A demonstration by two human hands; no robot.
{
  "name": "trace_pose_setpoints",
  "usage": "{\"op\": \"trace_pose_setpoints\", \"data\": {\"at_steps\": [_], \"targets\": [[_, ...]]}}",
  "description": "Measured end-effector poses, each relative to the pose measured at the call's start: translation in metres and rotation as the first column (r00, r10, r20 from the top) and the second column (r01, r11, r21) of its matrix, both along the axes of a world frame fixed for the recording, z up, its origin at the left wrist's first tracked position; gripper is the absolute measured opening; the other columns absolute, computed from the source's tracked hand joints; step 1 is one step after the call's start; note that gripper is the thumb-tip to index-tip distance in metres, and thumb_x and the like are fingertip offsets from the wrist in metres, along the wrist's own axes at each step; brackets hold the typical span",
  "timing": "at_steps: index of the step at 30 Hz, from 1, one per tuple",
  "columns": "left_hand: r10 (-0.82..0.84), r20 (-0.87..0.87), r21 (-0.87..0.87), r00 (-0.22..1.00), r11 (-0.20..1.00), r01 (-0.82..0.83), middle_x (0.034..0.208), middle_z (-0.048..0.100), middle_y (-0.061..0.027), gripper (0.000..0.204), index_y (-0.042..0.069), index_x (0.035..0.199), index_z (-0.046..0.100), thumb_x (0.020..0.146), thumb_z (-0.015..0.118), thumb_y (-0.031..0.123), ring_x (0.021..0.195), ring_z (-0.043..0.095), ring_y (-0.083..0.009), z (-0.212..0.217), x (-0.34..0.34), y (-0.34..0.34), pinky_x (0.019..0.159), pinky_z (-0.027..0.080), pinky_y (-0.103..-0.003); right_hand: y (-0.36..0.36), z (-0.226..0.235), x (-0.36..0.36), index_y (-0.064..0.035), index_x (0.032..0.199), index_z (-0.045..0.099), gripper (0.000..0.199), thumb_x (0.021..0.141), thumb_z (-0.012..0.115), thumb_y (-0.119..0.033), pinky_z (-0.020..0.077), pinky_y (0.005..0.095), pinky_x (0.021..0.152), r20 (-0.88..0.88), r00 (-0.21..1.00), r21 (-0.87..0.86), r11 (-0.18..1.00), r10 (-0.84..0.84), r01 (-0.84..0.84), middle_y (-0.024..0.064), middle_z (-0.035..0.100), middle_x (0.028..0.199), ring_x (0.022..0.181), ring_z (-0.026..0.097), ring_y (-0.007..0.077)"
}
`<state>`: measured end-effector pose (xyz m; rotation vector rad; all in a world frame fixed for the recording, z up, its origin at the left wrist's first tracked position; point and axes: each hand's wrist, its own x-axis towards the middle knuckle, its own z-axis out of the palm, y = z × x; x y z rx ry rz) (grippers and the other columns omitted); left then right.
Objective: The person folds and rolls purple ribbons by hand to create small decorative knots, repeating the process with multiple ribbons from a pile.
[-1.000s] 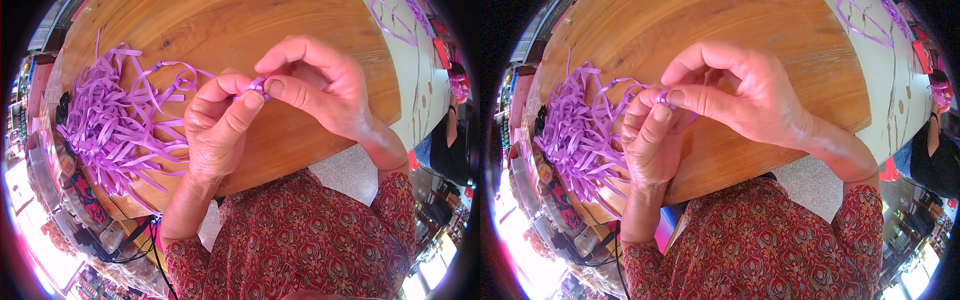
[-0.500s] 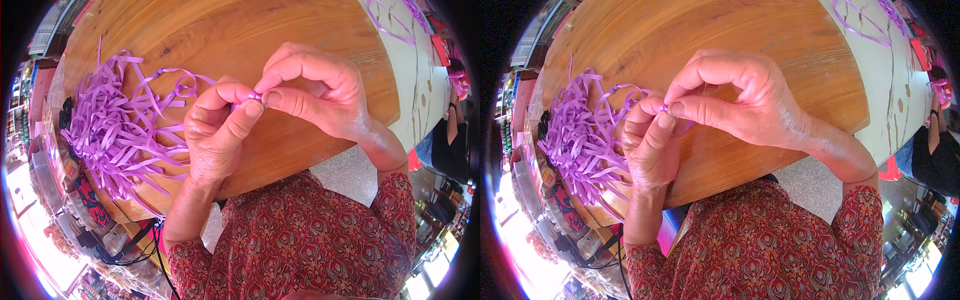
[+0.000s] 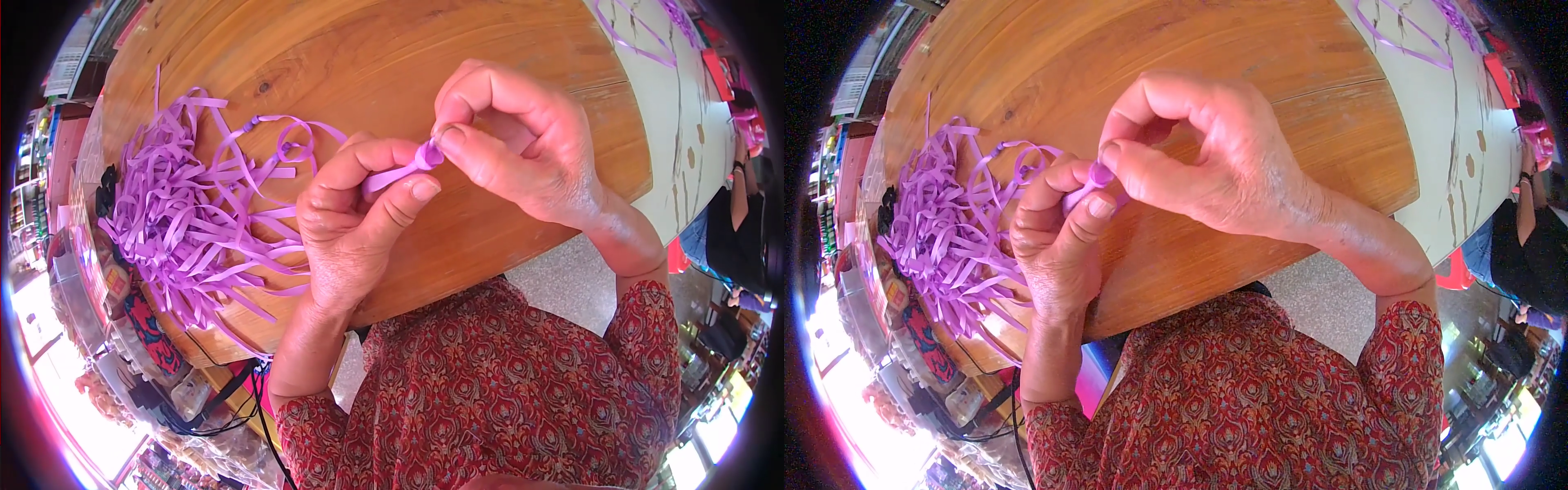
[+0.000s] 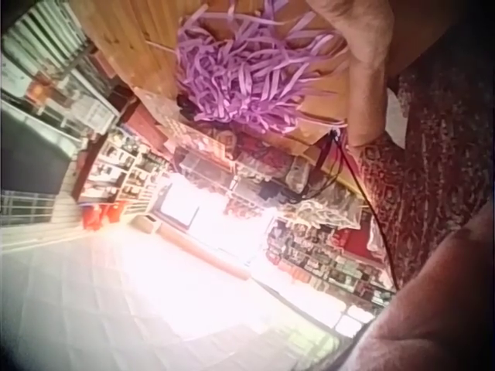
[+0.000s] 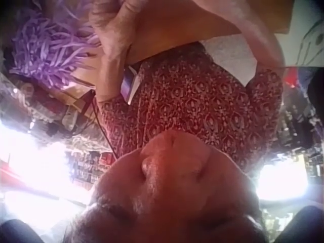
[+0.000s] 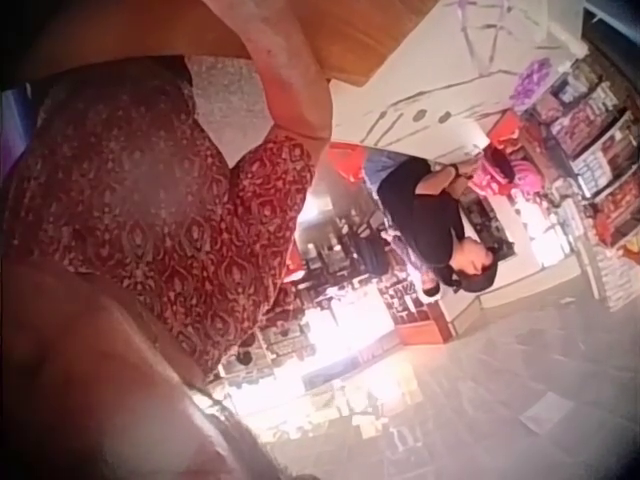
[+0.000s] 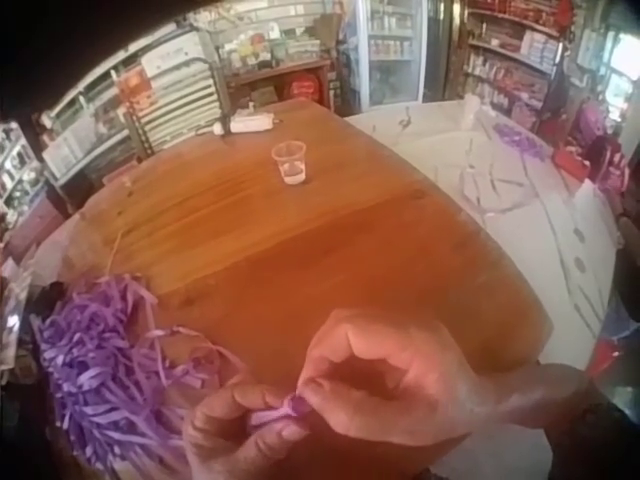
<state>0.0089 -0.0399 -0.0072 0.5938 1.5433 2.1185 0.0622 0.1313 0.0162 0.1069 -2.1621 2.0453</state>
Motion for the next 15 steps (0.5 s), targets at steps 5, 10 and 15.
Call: {"op": "trace_pose_setpoints", "data": {"at_steps": [5,10,15], "targets": [[0.053,-0.046,-0.022,0.998,0.998,-0.054,0.079,0.056,0.0031,0.015,0.002,0.094,0.064,0.080,0.069,0.000,0.068,0.047,-0.0024,0.000,0.001,-0.004,0.061,0.037,-0.016,0.005,0.003,-0.001,0.0000,0.089,0.054,0.004,0.086,0.053,0.003,0.0391,0.0201,0.066,0.072,0.997,-0.048,0.999,0.018,-0.015,0.0028,0.052,0.087,0.078,0.047,0.0057],[0.149,0.004,-0.019,0.989,0.989,-0.149,0.075,0.055,0.0039,0.011,0.001,0.092,0.065,0.081,0.067,-0.001,0.062,0.042,-0.0004,0.007,0.005,0.000,0.057,0.034,-0.015,0.007,0.002,-0.001,0.0007,0.094,0.056,0.008,0.087,0.055,0.003,0.0410,0.0205,0.070,-0.019,0.999,0.009,0.999,0.039,-0.039,0.0053,0.053,0.090,0.081,0.050,0.0084],[0.090,-0.068,-0.074,0.994,0.993,-0.095,0.075,0.054,0.0039,0.009,0.001,0.090,0.066,0.081,0.066,-0.001,0.061,0.039,0.0006,0.005,0.002,-0.002,0.056,0.031,-0.014,0.015,0.005,-0.004,0.0015,0.107,0.059,0.026,0.082,0.061,0.002,0.0445,0.0263,0.076,-0.374,0.927,0.300,0.950,0.037,0.084,0.0120,0.058,0.101,0.091,0.056,0.0180]]}}
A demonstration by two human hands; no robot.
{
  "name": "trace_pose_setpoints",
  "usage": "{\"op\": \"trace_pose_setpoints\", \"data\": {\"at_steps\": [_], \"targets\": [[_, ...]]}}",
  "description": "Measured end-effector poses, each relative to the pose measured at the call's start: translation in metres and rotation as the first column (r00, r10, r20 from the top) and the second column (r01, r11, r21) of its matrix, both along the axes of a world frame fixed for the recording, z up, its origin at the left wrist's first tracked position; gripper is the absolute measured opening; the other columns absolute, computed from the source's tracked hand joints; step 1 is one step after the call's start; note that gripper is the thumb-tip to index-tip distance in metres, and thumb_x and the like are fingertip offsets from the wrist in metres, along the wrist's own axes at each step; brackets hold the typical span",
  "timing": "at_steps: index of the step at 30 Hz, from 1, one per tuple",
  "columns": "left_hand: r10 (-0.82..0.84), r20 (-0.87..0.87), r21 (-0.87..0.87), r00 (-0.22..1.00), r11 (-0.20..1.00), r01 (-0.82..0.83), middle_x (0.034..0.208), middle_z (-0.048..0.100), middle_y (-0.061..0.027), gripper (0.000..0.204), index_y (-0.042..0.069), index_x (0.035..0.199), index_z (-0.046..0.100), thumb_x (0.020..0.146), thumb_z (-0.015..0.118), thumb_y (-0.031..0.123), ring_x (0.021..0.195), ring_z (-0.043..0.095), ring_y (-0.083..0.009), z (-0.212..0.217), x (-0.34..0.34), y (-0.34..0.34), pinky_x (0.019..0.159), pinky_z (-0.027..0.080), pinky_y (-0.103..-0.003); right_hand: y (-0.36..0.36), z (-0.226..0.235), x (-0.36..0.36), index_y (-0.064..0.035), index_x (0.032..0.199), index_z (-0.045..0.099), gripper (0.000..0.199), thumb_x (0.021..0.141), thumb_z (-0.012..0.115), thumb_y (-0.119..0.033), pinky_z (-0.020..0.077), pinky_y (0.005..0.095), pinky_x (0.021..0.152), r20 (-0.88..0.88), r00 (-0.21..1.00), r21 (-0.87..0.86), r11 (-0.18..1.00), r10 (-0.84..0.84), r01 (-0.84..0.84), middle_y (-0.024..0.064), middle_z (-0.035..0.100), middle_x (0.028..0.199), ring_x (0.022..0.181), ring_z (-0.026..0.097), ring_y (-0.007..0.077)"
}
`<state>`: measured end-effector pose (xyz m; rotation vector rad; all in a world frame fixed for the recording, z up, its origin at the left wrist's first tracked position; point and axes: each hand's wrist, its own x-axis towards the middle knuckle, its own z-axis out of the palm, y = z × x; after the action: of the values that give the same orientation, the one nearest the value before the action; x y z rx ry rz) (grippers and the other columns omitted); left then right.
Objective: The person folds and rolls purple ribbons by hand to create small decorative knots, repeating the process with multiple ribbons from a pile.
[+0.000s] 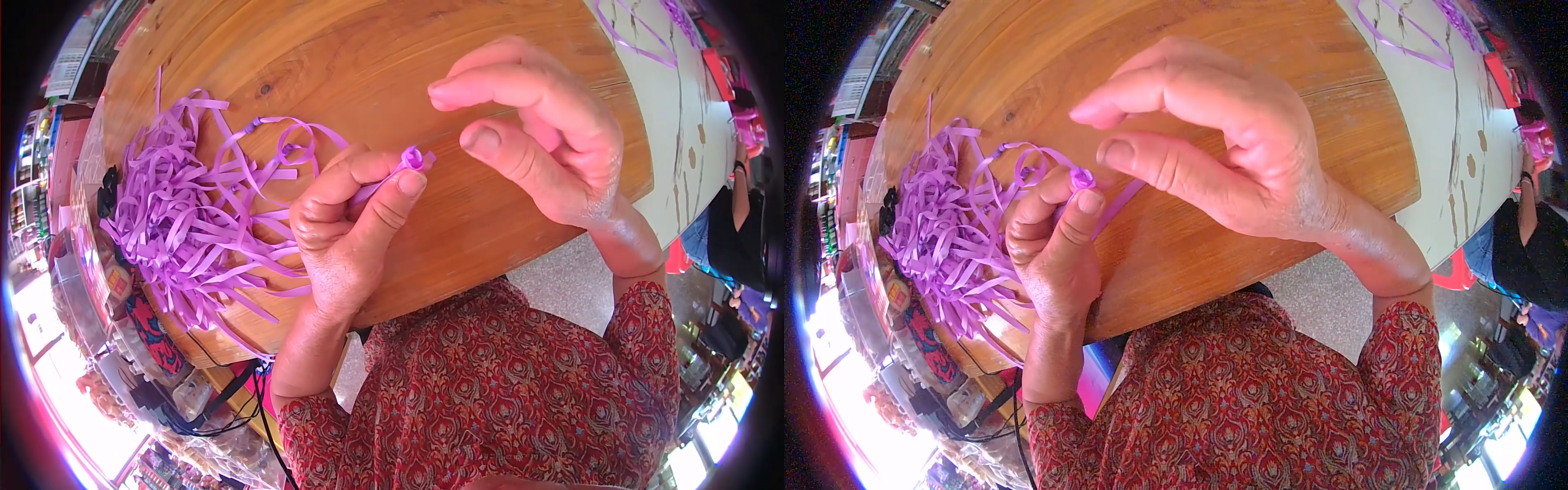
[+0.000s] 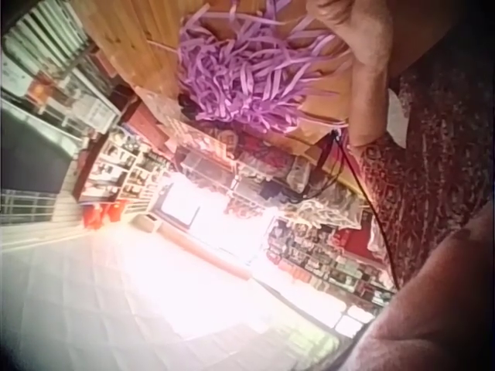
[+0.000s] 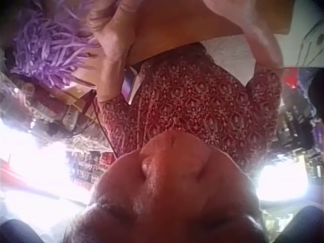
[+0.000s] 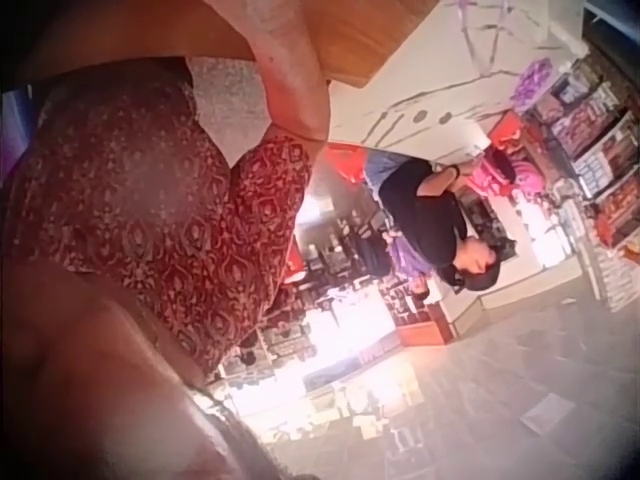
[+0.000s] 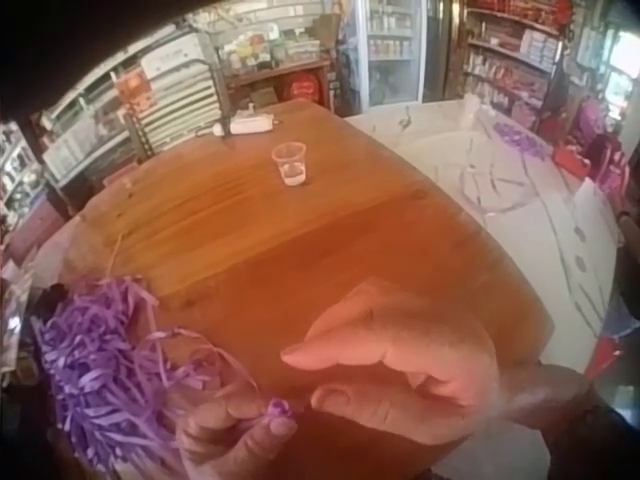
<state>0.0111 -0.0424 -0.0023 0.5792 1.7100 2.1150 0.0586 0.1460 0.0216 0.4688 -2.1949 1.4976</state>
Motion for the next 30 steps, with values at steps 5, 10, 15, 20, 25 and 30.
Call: {"op": "trace_pose_setpoints", "data": {"at_steps": [5,10,15,20,25,30], "targets": [[-0.002,0.030,0.003,1.000,1.000,0.002,0.073,0.052,0.0049,0.008,0.001,0.088,0.066,0.081,0.066,-0.002,0.059,0.037,0.0010,-0.0039,0.0017,-0.0002,0.053,0.028,-0.014,0.0013,0.0014,-0.0043,0.0010,0.108,0.062,0.034,0.075,0.069,-0.004,0.0462,0.0294,0.077,-0.066,0.997,0.095,0.995,0.039,-0.032,0.0134,0.060,0.098,0.090,0.058,0.0226],[-0.037,0.005,-0.037,0.999,0.999,0.037,0.072,0.051,0.0055,0.007,0.000,0.087,0.066,0.081,0.066,-0.003,0.058,0.035,0.0014,-0.0060,0.0010,-0.0001,0.051,0.025,-0.015,-0.0010,-0.0031,-0.0060,-0.0008,0.100,0.065,0.029,0.072,0.072,-0.004,0.0476,0.0292,0.070,-0.045,0.998,0.118,0.992,0.041,-0.036,0.0115,0.061,0.093,0.083,0.059,0.0211],[-0.049,0.028,-0.023,0.998,0.998,0.050,0.073,0.053,0.0054,0.008,0.000,0.087,0.066,0.080,0.066,-0.004,0.058,0.035,0.0015,-0.0052,0.0017,0.0016,0.051,0.026,-0.015,-0.0006,-0.0032,-0.0050,-0.0011,0.087,0.061,0.014,0.076,0.068,0.001,0.0464,0.0281,0.066,-0.024,0.998,0.095,0.994,0.063,-0.060,0.0095,0.061,0.087,0.078,0.058,0.0185],[-0.066,0.009,-0.002,0.998,0.998,0.066,0.074,0.054,0.0052,0.009,0.001,0.088,0.066,0.080,0.066,-0.004,0.058,0.036,0.0015,-0.0044,0.0003,-0.0008,0.051,0.026,-0.015,-0.0007,-0.0052,-0.0048,-0.0001,0.087,0.058,0.011,0.079,0.063,0.004,0.0446,0.0271,0.068,0.023,0.997,0.010,0.997,0.073,-0.073,0.0101,0.059,0.087,0.078,0.056,0.0171],[-0.052,0.013,0.033,0.999,0.998,0.052,0.075,0.054,0.0045,0.010,0.001,0.088,0.065,0.080,0.066,-0.004,0.059,0.037,0.0010,-0.0034,0.0008,-0.0013,0.052,0.027,-0.015,-0.0009,-0.0048,-0.0033,0.0005,0.087,0.058,0.009,0.080,0.062,0.004,0.0440,0.0264,0.069,0.060,0.996,-0.008,0.998,0.068,-0.068,0.0107,0.058,0.088,0.079,0.056,0.0160],[-0.084,-0.007,0.046,0.996,0.995,0.084,0.075,0.054,0.0043,0.010,0.001,0.089,0.065,0.080,0.066,-0.004,0.059,0.037,0.0009,-0.0045,-0.0012,-0.0025,0.052,0.027,-0.015,0.0000,-0.0051,-0.0032,0.0005,0.089,0.059,0.010,0.080,0.061,0.004,0.0444,0.0267,0.071,0.078,0.995,0.009,0.997,0.070,-0.070,0.0117,0.058,0.091,0.081,0.056,0.0167]]}}
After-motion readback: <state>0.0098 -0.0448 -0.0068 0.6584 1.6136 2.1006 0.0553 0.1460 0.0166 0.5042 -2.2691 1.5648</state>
